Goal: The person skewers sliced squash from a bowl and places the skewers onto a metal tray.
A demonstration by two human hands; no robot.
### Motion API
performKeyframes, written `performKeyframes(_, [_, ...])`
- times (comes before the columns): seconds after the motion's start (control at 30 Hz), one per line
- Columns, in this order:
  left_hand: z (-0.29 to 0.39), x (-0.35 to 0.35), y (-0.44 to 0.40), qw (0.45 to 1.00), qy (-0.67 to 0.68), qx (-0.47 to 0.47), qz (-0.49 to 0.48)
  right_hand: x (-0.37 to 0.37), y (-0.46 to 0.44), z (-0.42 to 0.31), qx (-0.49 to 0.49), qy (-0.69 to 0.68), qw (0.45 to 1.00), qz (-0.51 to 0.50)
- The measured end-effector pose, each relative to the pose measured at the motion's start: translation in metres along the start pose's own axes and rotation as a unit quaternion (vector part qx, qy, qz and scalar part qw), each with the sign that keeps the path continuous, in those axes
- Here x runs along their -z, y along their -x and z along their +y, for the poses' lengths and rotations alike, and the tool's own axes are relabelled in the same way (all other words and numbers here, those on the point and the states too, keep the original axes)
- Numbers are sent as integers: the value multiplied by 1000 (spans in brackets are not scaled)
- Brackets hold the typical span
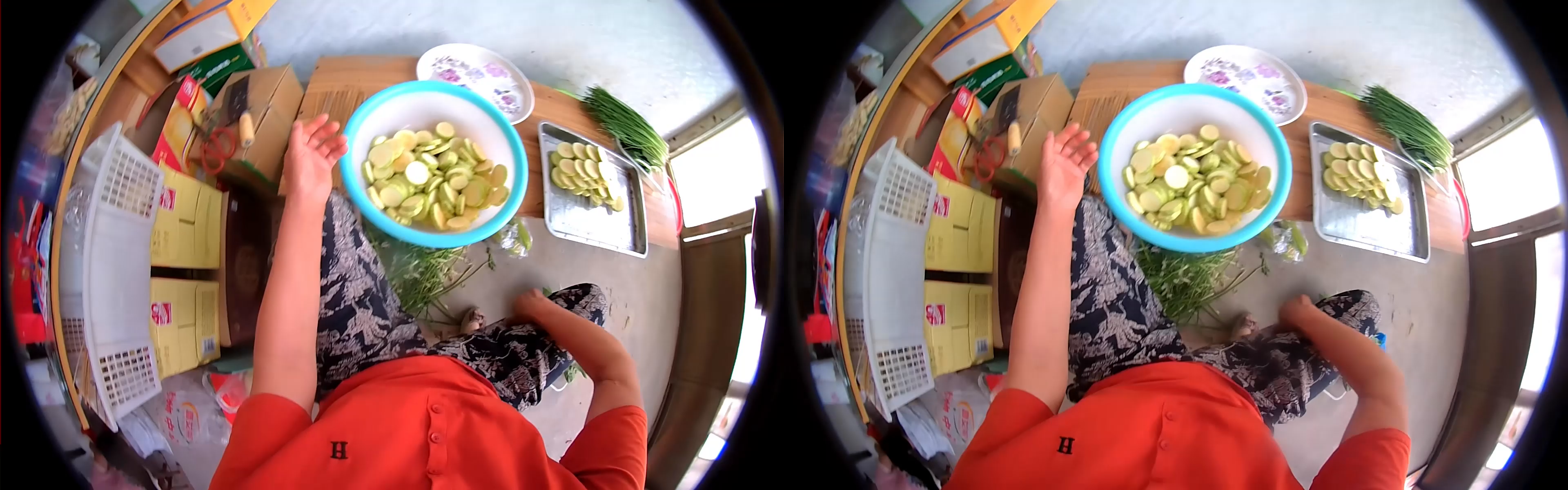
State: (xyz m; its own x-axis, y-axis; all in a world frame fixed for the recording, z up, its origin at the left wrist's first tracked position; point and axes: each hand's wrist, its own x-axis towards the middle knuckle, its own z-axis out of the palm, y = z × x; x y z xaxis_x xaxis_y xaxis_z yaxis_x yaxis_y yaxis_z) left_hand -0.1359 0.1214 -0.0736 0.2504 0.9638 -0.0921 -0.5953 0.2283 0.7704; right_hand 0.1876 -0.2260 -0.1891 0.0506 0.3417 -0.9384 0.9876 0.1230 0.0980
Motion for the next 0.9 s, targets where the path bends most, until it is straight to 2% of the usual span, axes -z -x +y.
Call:
performKeyframes(0.03, [2, 2, 0, 1000, -1, -5, -4, -5, -5, 0, 11, 8, 1000, -4])
performKeyframes(0.1, [8, 6, 1, 1000, -7, -11, 11, -16, -16, 17, -19, 13, 998, 50])
performKeyframes(0.3, [31, 36, -1, 998, -12, -33, 48, -37, -29, 36, -22, 21, 998, 62])
performKeyframes(0.43, [47, 60, -4, 994, -62, -28, 83, -31, -14, 41, -9, 27, 995, 100])
performKeyframes(0.5, [54, 71, -5, 982, -175, 0, 69, -26, -15, 47, -24, 28, 995, 89])
performKeyframes(0.57, [55, 78, -5, 975, -209, 15, 70, -23, -11, 46, -13, 16, 995, 102])
performKeyframes(0.63, [53, 89, -8, 927, -367, 75, 37, -25, -13, 44, -29, 11, 995, 93])
performKeyframes(0.67, [48, 102, -16, 910, -398, 111, 18, -24, -14, 43, -26, 13, 995, 92])
performKeyframes(0.7, [40, 110, -19, 910, -399, 111, 21, -23, -17, 44, -26, 17, 995, 90])
performKeyframes(0.77, [24, 121, -23, 841, -524, 136, 16, -26, -21, 45, -25, 21, 996, 86])
performKeyframes(0.83, [2, 134, -26, 809, -571, 131, 48, -32, -25, 46, -36, 30, 988, 148])
performKeyframes(0.9, [-13, 139, -21, 761, -630, 141, 66, -28, -27, 43, -62, 18, 991, 116])
